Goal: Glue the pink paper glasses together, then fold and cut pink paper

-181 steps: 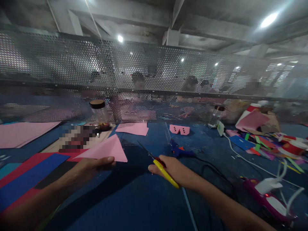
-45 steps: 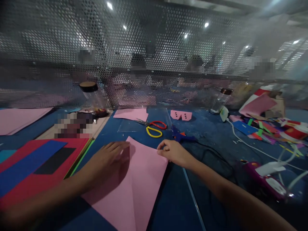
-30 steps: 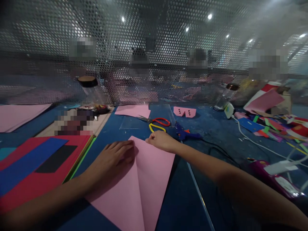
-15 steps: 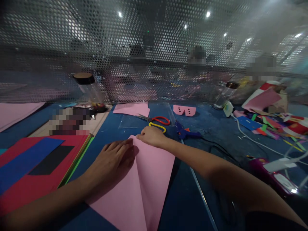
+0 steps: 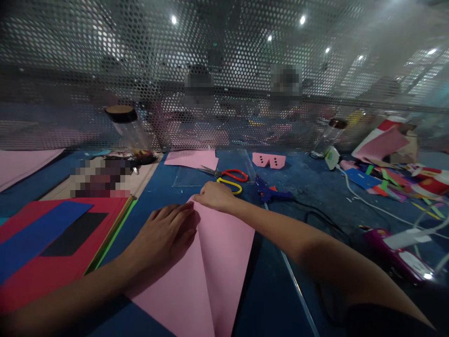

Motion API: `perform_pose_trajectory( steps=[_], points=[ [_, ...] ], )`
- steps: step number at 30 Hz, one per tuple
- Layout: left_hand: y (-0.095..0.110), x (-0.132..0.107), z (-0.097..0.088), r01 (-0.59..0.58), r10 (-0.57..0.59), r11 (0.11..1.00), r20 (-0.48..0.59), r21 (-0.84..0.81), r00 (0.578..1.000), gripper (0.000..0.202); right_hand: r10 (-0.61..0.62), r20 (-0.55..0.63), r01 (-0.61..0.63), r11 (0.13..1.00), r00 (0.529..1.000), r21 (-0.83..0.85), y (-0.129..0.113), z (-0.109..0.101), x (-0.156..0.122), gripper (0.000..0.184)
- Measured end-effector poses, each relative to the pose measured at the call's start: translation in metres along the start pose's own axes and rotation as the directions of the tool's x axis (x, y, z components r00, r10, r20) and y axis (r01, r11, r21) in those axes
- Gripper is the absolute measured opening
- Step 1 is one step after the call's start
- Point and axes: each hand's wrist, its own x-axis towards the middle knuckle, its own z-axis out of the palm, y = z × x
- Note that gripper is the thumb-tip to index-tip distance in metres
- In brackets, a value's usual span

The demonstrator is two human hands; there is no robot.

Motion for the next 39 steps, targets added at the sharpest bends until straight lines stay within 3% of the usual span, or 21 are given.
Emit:
perform_pose_trajectory(
  steps=[24, 39],
  points=[
    [-0.001, 0.0, 0.004, -0.032, 0.035, 0.996, -0.037, 0.082, 0.999, 0.032, 0.067, 0.015, -0.066, 0.995, 0.998, -0.074, -0.008, 0.004, 0.012, 0.026],
    [-0.002, 0.001, 0.006, -0.043, 0.048, 0.995, -0.046, 0.087, 0.998, 0.03, 0.076, 0.02, -0.074, 0.995, 0.997, -0.073, -0.009, 0.003, 0.012, 0.027]
  ],
)
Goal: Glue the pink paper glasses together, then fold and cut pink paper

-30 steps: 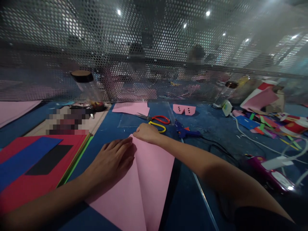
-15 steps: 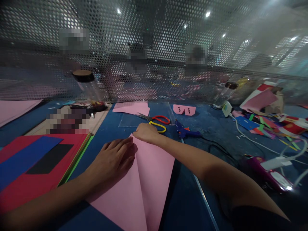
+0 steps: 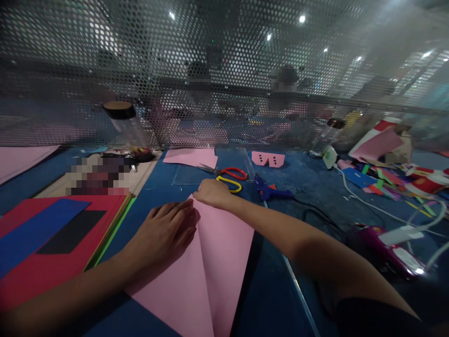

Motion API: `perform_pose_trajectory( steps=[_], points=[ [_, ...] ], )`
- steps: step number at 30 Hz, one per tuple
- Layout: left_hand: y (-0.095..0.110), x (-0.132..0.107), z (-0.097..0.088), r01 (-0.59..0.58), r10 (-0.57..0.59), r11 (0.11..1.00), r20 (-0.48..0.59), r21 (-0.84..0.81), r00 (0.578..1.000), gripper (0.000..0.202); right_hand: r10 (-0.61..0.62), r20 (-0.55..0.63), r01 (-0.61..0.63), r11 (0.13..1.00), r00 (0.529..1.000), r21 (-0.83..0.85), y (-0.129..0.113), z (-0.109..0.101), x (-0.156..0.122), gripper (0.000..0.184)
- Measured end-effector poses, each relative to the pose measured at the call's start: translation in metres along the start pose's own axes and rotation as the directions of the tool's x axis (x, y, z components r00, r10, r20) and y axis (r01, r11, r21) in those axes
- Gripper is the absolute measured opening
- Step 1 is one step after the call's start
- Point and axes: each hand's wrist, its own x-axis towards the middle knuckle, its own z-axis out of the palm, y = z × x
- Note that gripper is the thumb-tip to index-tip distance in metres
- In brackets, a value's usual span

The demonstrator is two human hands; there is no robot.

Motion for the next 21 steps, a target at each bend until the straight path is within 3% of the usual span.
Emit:
perform_pose_trajectory(
  steps=[6, 12, 21],
  points=[
    [-0.001, -0.001, -0.001, 0.005, -0.004, 1.0, 0.006, -0.019, 1.0, 0.03, -0.023, -0.002, 0.023, 1.0, 1.0, 0.02, 0.001, -0.002, -0.002, 0.026],
    [-0.002, -0.002, 0.001, 0.003, -0.003, 1.0, 0.02, -0.011, 1.0, 0.033, -0.066, -0.002, 0.066, 0.996, 0.998, 0.06, 0.012, -0.003, -0.014, 0.044],
    [-0.001, -0.001, -0.001, 0.008, -0.007, 1.0, 0.035, -0.018, 0.999, 0.032, -0.032, -0.031, 0.034, 0.998, 0.999, 0.055, 0.019, 0.0, -0.023, 0.036]
  ],
)
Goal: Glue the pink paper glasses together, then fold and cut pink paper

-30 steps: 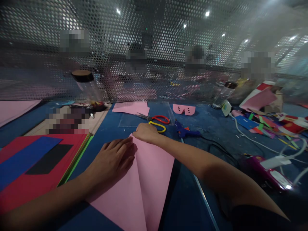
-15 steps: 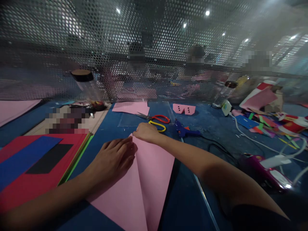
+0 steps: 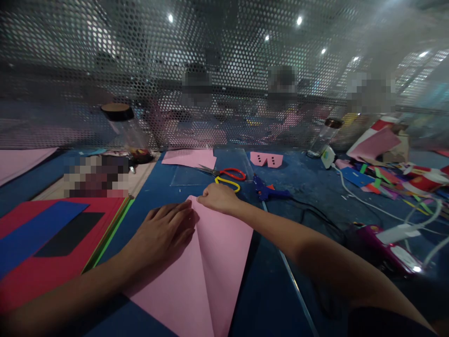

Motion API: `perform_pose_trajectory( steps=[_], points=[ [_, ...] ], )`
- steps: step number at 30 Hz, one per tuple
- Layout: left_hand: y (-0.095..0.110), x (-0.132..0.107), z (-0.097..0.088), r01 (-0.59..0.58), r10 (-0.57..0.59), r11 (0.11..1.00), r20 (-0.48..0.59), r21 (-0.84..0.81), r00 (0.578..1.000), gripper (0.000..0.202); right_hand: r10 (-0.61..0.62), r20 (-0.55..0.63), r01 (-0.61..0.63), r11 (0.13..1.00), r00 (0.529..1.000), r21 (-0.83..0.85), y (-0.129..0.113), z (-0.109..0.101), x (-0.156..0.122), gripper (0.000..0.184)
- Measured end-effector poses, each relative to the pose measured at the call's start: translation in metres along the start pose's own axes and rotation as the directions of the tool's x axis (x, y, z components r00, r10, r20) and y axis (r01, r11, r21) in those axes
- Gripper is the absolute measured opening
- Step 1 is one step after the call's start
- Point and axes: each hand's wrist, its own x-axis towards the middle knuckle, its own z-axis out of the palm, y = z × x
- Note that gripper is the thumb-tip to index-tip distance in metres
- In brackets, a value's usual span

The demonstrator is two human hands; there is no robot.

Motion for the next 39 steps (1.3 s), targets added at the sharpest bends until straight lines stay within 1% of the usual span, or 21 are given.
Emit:
perform_pose_trajectory(
  steps=[7, 12, 17, 24, 31, 39],
  points=[
    [-0.0008, -0.0011, 0.0011, -0.001, 0.001, 1.0, -0.01, 0.0, 1.0, 0.033, 0.013, 0.026, -0.013, 1.0, 1.0, -0.011, -0.003, -0.0023, 0.0012, 0.034],
    [0.0005, -0.0018, -0.0015, -0.013, 0.013, 1.0, -0.031, -0.006, 0.999, 0.031, 0.022, 0.022, -0.021, 1.0, 1.0, -0.016, -0.0036, -0.0012, 0.0032, 0.043],
    [-0.0004, -0.0019, 0.001, -0.029, 0.03, 0.999, -0.045, 0.017, 0.999, 0.035, 0.024, 0.002, -0.024, 0.999, 1.0, -0.035, -0.0049, 0.0011, 0.0048, 0.036],
    [-0.0002, -0.0016, 0.0007, -0.019, 0.02, 1.0, -0.019, 0.022, 1.0, 0.036, 0.006, 0.005, -0.005, 0.999, 1.0, -0.045, -0.0041, -0.0003, 0.0043, 0.035],
    [-0.0009, -0.0021, 0.0025, -0.018, 0.019, 1.0, -0.032, 0.021, 0.999, 0.035, 0.007, 0.005, -0.006, 0.999, 1.0, -0.048, -0.0002, 0.0036, 0.009, 0.036],
    [-0.0006, -0.0015, 0.0024, -0.02, 0.021, 0.999, -0.029, 0.028, 0.999, 0.036, 0.006, 0.009, -0.006, 0.999, 1.0, -0.04, -0.0003, 0.003, 0.009, 0.036]
  ],
)
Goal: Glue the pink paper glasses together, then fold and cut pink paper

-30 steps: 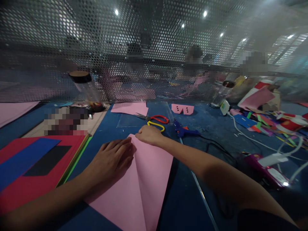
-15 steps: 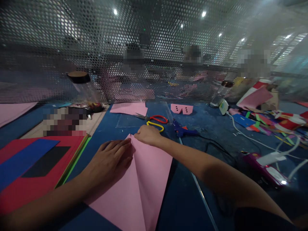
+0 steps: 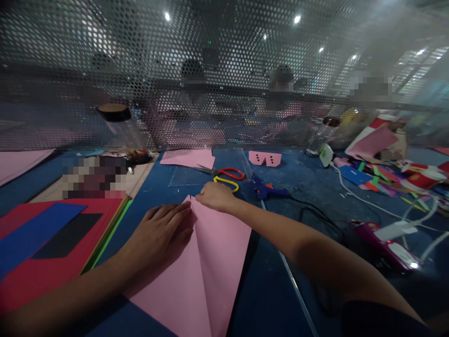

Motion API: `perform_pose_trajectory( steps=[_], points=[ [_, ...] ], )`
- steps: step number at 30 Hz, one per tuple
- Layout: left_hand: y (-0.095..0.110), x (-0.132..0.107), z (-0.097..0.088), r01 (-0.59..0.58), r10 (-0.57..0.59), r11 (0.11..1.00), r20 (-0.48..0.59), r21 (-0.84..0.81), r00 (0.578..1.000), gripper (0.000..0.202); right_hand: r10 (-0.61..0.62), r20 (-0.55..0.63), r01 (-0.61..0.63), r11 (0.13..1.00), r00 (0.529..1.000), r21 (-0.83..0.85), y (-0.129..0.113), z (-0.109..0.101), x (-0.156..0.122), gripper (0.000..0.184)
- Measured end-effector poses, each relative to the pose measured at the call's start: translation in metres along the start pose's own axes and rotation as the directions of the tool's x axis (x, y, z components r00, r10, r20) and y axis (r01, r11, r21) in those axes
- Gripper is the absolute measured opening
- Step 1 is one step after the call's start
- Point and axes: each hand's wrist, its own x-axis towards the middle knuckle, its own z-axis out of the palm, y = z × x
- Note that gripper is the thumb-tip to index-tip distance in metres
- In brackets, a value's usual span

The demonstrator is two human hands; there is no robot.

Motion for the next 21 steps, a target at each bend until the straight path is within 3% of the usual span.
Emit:
perform_pose_trajectory(
  steps=[21],
  points=[
    [0.0003, 0.0005, -0.0003, -0.001, 0.001, 1.0, -0.008, 0.005, 1.0, 0.034, 0.045, 0.019, -0.044, 0.999, 0.999, -0.024, -0.0087, -0.0059, -0.0027, 0.037]
  ],
)
